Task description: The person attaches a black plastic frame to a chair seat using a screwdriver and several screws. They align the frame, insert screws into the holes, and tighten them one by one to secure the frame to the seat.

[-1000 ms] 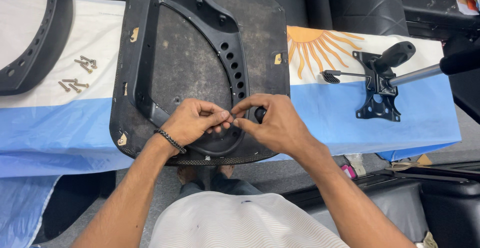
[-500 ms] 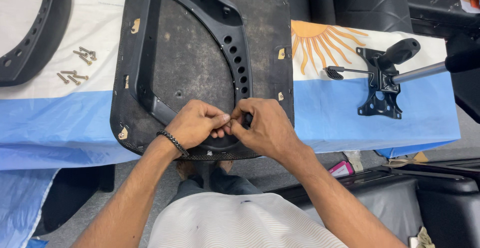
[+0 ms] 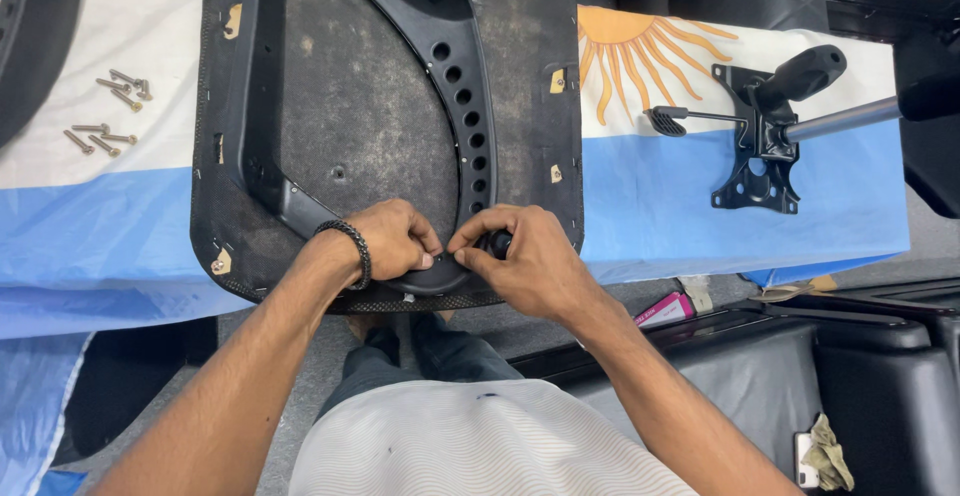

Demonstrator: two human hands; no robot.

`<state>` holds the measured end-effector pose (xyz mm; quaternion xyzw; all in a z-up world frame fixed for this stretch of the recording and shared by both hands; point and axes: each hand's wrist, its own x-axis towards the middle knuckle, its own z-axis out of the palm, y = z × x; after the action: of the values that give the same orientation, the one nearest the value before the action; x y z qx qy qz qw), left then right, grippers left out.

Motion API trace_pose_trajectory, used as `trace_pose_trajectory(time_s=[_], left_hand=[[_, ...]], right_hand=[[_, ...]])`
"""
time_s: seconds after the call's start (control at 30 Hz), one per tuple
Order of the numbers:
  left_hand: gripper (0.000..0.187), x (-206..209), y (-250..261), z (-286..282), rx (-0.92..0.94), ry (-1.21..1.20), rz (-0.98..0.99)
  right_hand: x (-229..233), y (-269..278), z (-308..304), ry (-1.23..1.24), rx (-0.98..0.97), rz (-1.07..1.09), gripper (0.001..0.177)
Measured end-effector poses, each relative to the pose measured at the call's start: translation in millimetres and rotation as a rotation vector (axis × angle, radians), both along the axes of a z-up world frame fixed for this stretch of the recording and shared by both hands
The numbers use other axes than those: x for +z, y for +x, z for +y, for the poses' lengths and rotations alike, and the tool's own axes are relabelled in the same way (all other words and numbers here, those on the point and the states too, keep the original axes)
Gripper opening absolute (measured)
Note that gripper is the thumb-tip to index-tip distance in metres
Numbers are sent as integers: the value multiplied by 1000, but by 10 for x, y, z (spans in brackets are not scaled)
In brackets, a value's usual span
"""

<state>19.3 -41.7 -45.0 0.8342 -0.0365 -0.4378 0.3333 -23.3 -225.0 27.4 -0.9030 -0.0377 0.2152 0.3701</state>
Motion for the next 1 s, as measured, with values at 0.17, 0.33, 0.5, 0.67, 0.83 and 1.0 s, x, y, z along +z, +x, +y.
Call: trace_pose_trajectory(time_s=[0.17,0.33,0.5,0.67,0.83,1.0], left_hand=[[23,-111,29,-83,82,-3,102],[20,-233,79,-89,29,-47,167],[20,-306,128,-95,31,-67,181],[19,-279,141,-43,-6,-102,161],[20,-179,53,-20,-82,-11,94],[21,-112,64,-50,-79,46,106]], right_hand=[[-79,36,55,-82,7,-1,14],[-140,0,142,-28,54,-53,13],[-133,3,195,-95,9,-20,12],[-115,23,236,-147,-5,-10,10],[-121,35,229,-115,5,-28,9],[-116,74,221,-78,-9,18,10]])
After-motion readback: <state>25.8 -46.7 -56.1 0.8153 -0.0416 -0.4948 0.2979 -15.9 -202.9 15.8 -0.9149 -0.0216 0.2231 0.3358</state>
